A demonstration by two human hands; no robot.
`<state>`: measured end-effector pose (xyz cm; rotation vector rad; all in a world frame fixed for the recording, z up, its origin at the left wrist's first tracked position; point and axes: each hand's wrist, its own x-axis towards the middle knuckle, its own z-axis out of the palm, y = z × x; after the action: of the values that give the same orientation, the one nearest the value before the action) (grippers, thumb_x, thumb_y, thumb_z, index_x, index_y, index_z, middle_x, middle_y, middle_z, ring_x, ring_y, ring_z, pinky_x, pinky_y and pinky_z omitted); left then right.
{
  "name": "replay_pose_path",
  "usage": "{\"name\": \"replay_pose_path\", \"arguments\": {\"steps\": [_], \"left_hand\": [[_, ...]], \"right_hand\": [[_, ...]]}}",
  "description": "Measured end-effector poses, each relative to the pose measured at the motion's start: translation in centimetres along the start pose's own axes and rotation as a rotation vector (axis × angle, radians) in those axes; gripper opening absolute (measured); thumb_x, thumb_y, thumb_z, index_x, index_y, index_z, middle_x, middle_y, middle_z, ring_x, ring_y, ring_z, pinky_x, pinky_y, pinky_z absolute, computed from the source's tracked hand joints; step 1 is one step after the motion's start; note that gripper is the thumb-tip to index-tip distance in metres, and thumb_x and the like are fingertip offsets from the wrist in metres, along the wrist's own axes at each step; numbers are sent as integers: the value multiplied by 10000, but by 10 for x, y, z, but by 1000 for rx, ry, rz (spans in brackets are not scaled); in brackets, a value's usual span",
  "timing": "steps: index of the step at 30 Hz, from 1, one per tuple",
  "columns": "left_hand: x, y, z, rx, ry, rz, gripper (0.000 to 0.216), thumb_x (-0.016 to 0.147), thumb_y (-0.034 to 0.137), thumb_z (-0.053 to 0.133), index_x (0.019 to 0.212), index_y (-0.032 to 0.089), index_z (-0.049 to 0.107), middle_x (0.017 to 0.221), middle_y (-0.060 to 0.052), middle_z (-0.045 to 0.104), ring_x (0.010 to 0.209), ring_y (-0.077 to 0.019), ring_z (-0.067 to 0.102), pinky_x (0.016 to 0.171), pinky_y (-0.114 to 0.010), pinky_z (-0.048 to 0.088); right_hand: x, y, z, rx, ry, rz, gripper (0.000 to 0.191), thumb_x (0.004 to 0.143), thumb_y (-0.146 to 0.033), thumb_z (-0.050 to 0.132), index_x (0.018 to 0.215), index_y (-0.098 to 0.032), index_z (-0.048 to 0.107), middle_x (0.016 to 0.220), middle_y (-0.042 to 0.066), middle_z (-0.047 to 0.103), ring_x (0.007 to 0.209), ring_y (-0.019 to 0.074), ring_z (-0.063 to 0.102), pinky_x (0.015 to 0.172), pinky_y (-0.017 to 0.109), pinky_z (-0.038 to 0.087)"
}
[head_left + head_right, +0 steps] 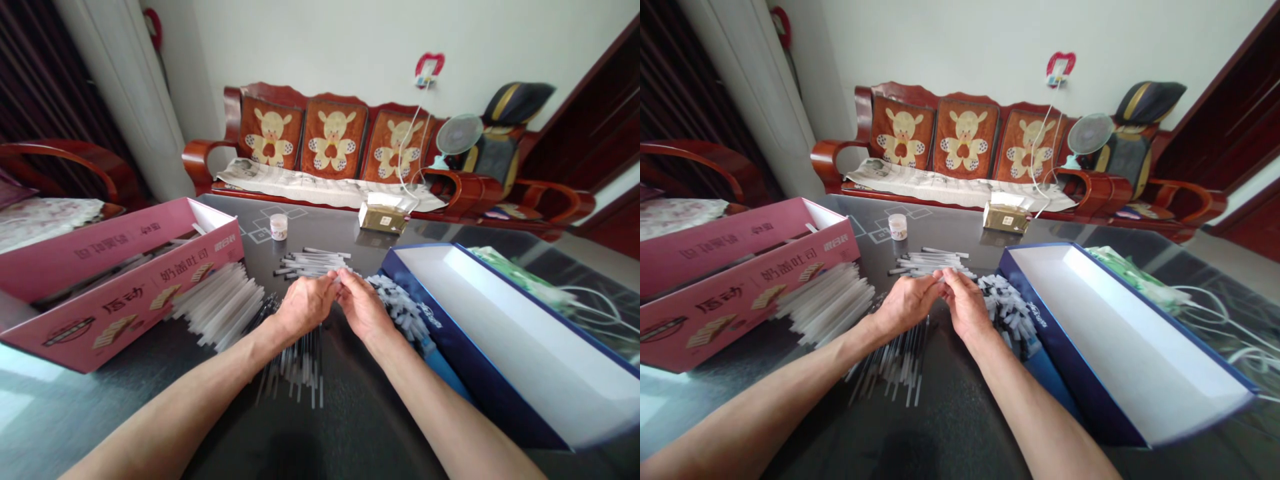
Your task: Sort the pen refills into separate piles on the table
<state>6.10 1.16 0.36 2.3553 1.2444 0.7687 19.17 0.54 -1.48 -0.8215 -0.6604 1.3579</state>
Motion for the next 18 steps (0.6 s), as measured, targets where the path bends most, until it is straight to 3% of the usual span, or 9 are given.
{"name": "replay_pose_path", "arguments": {"steps": [3,6,10,13,15,18], "left_hand": [[5,-5,-3,-541,-201,-86,393,908,457,398,725,150,563,512,22,537,357,-60,444,394,-177,331],[7,-8,-6,-1012,-359,-227,394,849,531,483,753,154,544,457,64,488,286,-30,309,316,-157,229],[7,-10,-11,-1328,-521,-254,357,802,510,570,784,157,525,412,97,421,281,-9,207,315,-137,192],[7,-11,-9,-1290,-518,-218,360,823,521,530,794,163,521,419,95,417,277,-14,200,311,-144,189],[7,-10,-4,-1083,-390,-166,386,859,525,465,740,163,524,446,67,458,280,-29,275,315,-158,219],[5,-6,6,-570,-128,-107,397,897,447,422,638,162,518,511,11,541,360,-64,454,387,-176,322]], "right_hand": [[1,0,-2,26,-55,2,208,605,-339,817,714,-202,705,768,2,714,637,125,595,591,251,480],[-1,-2,-1,42,-148,-2,197,668,-368,776,737,-203,693,736,-16,684,555,96,537,570,247,478],[-5,-7,3,88,-254,-12,173,720,-369,743,765,-214,682,718,-35,653,563,85,523,612,236,491],[-6,-7,2,85,-244,4,190,707,-378,756,783,-220,682,794,-20,683,600,99,559,637,258,509],[-4,-4,1,72,-193,17,223,687,-383,770,826,-231,685,886,-9,704,626,120,592,612,282,519],[-1,4,-1,68,-94,41,249,653,-361,795,831,-226,684,894,-6,717,614,129,607,546,273,508]]}}
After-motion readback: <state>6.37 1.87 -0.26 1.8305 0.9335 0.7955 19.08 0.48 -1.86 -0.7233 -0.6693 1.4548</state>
